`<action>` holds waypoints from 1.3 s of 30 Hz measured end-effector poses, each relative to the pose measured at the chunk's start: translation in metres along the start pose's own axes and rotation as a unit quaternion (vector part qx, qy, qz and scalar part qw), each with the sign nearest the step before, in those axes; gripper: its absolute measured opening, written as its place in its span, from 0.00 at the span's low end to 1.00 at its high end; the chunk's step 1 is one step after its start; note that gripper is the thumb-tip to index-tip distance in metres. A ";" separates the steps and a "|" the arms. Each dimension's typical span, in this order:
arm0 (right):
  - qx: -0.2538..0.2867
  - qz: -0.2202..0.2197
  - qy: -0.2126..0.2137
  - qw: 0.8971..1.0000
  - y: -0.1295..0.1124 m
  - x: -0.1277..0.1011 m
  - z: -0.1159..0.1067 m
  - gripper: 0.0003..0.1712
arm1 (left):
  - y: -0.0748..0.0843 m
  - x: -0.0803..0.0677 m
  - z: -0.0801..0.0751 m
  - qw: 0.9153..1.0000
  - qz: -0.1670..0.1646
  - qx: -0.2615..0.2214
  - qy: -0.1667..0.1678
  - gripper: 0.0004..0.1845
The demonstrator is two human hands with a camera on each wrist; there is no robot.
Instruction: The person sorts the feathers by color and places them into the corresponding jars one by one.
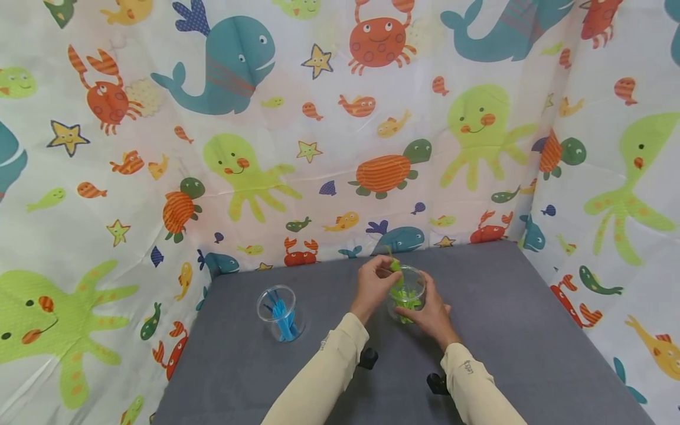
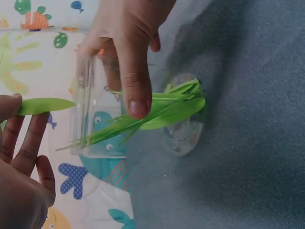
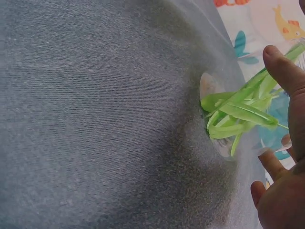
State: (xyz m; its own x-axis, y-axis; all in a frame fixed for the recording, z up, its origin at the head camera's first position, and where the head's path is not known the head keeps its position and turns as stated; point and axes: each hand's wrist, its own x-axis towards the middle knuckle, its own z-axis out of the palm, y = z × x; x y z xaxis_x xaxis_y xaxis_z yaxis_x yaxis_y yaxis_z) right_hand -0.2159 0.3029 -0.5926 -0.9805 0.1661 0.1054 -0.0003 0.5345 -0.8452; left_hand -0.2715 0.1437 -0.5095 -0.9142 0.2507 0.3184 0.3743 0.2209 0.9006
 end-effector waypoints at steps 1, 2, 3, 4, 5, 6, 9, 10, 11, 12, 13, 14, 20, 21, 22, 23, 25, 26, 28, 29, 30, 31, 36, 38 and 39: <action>0.002 -0.003 -0.002 1.000 0.000 -0.001 0.001 0.65 | -0.001 -0.001 0.000 1.000 -0.001 0.006 0.000 0.10; 0.004 -0.006 -0.004 1.000 -0.001 -0.001 0.003 0.65 | -0.001 -0.001 0.000 1.000 -0.002 0.014 -0.002 0.10; 0.005 -0.010 -0.005 1.000 -0.001 -0.002 0.004 0.65 | -0.002 -0.002 0.000 1.000 -0.003 0.024 -0.004 0.10; 0.005 -0.013 -0.005 1.000 -0.001 -0.002 0.005 0.65 | -0.003 -0.003 -0.001 0.999 -0.003 0.032 -0.008 0.10; 0.005 -0.015 -0.006 1.000 -0.002 -0.003 0.006 0.65 | -0.004 -0.004 -0.002 0.999 -0.002 0.040 -0.011 0.11; 0.005 -0.017 -0.006 1.000 -0.003 -0.004 0.007 0.65 | -0.004 -0.005 -0.003 0.999 -0.002 0.045 -0.014 0.12; 0.000 -0.021 -0.006 1.000 -0.006 -0.006 0.010 0.65 | -0.005 -0.008 -0.007 0.998 0.004 0.062 -0.022 0.15; -0.001 -0.021 -0.006 1.000 -0.007 -0.007 0.011 0.66 | -0.005 -0.009 -0.008 0.998 0.009 0.064 -0.021 0.16; -0.002 -0.022 -0.006 1.000 -0.008 -0.008 0.012 0.66 | -0.005 -0.010 -0.010 0.998 0.012 0.064 -0.020 0.17; -0.002 -0.022 -0.006 1.000 -0.009 -0.009 0.013 0.66 | -0.005 -0.012 -0.012 0.998 0.015 0.063 -0.016 0.18; -0.003 -0.023 -0.006 1.000 -0.010 -0.009 0.013 0.66 | -0.006 -0.013 -0.013 0.998 0.020 0.064 -0.012 0.18; -0.002 -0.023 -0.006 1.000 -0.010 -0.010 0.014 0.66 | -0.006 -0.014 -0.016 0.998 0.024 0.064 -0.006 0.19; -0.003 -0.030 0.008 1.000 -0.008 -0.011 0.015 0.66 | -0.013 -0.031 -0.037 0.992 0.069 0.088 0.056 0.17; -0.004 -0.032 0.010 0.999 -0.007 -0.011 0.014 0.66 | -0.015 -0.035 -0.041 0.990 0.079 0.091 0.069 0.16; -0.005 -0.033 0.012 0.999 -0.007 -0.011 0.013 0.66 | -0.018 -0.040 -0.047 0.988 0.090 0.094 0.082 0.16; -0.005 -0.034 0.013 0.999 -0.006 -0.011 0.012 0.66 | -0.020 -0.045 -0.053 0.986 0.100 0.098 0.096 0.15; -0.006 -0.032 0.013 0.999 -0.006 -0.011 0.011 0.67 | -0.025 -0.054 -0.066 0.978 0.120 0.113 0.127 0.14; -0.005 -0.031 0.012 0.999 -0.006 -0.012 0.010 0.67 | -0.028 -0.059 -0.073 0.972 0.134 0.125 0.145 0.15; -0.004 -0.029 0.010 1.000 -0.006 -0.012 0.009 0.67 | -0.034 -0.067 -0.090 0.960 0.152 0.150 0.182 0.18; -0.003 -0.029 0.009 1.000 -0.007 -0.012 0.008 0.67 | -0.039 -0.071 -0.100 0.952 0.157 0.167 0.204 0.21; -0.004 -0.029 0.008 1.000 -0.008 -0.013 0.008 0.66 | -0.042 -0.075 -0.110 0.945 0.154 0.178 0.225 0.24; -0.004 -0.030 0.008 1.000 -0.008 -0.013 0.008 0.66 | -0.047 -0.079 -0.121 0.938 0.148 0.191 0.248 0.29; -0.006 -0.034 0.006 0.999 -0.010 -0.019 0.010 0.66 | -0.080 -0.098 -0.176 0.930 0.036 0.192 0.311 0.58; -0.007 -0.035 0.006 0.999 -0.010 -0.021 0.012 0.66 | -0.094 -0.105 -0.191 0.935 -0.023 0.182 0.304 0.65; -0.007 -0.035 0.005 0.999 -0.010 -0.022 0.013 0.66 | -0.101 -0.108 -0.196 0.938 -0.049 0.175 0.295 0.67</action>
State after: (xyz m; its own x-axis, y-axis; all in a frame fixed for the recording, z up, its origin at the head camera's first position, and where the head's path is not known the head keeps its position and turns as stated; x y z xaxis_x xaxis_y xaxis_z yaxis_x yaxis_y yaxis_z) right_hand -0.1965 0.2828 -0.5935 -0.9759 0.1362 0.1704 -0.0669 0.5566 -0.8281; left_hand -0.2407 -0.0908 -0.5769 -0.8349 -0.3296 0.4408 0.2176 0.5380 0.8144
